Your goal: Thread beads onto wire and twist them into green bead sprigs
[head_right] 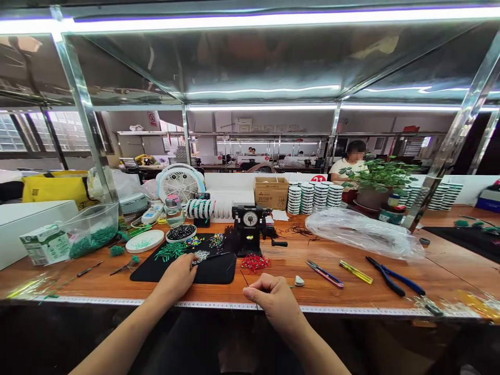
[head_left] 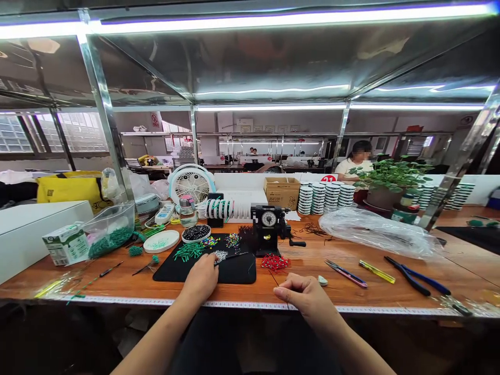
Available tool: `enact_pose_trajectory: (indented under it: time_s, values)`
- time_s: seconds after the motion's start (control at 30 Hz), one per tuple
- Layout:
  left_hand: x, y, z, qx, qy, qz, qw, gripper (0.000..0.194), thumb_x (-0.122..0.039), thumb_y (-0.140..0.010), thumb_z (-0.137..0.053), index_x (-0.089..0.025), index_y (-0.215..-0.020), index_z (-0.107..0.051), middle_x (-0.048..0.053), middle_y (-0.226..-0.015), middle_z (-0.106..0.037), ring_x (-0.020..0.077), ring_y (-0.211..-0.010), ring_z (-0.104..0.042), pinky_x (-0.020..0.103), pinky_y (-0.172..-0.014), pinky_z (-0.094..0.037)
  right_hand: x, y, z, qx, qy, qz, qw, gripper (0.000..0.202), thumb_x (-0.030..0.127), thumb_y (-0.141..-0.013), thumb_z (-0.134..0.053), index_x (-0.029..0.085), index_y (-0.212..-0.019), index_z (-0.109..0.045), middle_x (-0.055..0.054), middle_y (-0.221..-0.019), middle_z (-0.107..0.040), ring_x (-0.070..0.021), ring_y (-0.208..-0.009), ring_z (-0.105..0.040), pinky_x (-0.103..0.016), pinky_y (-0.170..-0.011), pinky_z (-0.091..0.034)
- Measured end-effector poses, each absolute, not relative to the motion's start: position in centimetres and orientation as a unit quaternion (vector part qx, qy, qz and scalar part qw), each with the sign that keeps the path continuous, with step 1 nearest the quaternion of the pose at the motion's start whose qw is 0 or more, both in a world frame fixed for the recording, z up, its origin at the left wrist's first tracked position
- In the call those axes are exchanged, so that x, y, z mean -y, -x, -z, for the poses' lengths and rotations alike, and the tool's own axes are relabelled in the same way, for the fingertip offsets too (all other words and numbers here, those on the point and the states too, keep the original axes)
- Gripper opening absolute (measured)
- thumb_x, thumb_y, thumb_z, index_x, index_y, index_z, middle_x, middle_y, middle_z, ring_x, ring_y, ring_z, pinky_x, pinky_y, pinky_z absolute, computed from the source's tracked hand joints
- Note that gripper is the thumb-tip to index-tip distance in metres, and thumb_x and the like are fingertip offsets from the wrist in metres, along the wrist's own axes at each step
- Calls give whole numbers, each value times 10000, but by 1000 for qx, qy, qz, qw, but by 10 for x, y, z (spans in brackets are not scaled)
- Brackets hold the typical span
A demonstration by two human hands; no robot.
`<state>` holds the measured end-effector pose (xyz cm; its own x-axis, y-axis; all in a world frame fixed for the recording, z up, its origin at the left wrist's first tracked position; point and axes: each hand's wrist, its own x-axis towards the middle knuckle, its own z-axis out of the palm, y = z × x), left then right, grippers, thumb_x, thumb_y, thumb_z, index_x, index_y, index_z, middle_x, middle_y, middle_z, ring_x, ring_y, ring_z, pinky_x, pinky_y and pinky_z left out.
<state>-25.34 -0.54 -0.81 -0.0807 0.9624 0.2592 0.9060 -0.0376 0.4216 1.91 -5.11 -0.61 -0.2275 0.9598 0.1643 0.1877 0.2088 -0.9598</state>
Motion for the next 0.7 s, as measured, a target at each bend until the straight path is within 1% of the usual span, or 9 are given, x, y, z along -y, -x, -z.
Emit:
enact_pose_trajectory:
  time_s: [0.13, 0.27, 0.4, 0.47, 0.57, 0.63, 0.7]
  values:
    - [4, 253, 10, -691, -687, -220, 39, 170, -81, -829, -490, -109, -955, -601, 84, -946, -586, 222, -938, -555, 385, -880, -401, 51, -20, 7, 639, 447, -451, 434, 287, 414, -704, -681, 157, -580, -651, 1, -612, -487, -140, -633, -411, -274, -622, -301]
    - [1, 255, 11, -689, -689, -221, 41, 140, -98, -837, -497, -122, -927, -602, 68, -909, -585, 209, -884, -562, 377, -847, -413, 51, -20, 8, 639, 445, -456, 431, 276, 404, -704, -683, 153, -593, -658, -4, -622, -510, -142, -639, -432, -271, -625, -310]
    - [-1, 255, 10, -690, -672, -262, 57, 98, -130, -834, -499, -151, -807, -591, 55, -848, -567, 220, -823, -565, 387, -798, -413, 53, -19, 5, 645, 446, -452, 424, 264, 391, -703, -679, 148, -600, -658, -7, -630, -528, -143, -644, -453, -266, -626, -320]
    - [0, 253, 7, -681, -662, -303, 76, 124, -127, -820, -490, -167, -731, -567, 62, -843, -555, 239, -846, -565, 395, -814, -399, 54, -19, 2, 649, 449, -451, 417, 255, 378, -705, -673, 144, -603, -661, -9, -637, -537, -142, -648, -460, -263, -625, -322]
    - [4, 238, 3, -645, -650, -376, 144, 123, -173, -818, -470, -187, -720, -541, 74, -851, -571, 251, -892, -569, 389, -845, -398, 54, -17, -2, 642, 464, -453, 410, 249, 360, -688, -679, 134, -587, -656, -7, -618, -538, -134, -627, -455, -264, -610, -315]
    - [9, 219, 1, -606, -637, -417, 229, 117, -260, -824, -465, -185, -780, -543, 79, -841, -602, 242, -846, -599, 368, -783, -451, 52, -14, -5, 631, 465, -463, 415, 248, 356, -671, -688, 130, -579, -646, 2, -585, -520, -125, -598, -437, -264, -591, -303]
    - [13, 197, 2, -564, -614, -446, 325, 194, -352, -806, -479, -169, -823, -543, 88, -810, -628, 233, -777, -628, 348, -696, -497, 50, -9, -7, 618, 455, -479, 427, 248, 355, -649, -700, 129, -571, -637, 12, -565, -499, -117, -579, -415, -265, -577, -292]
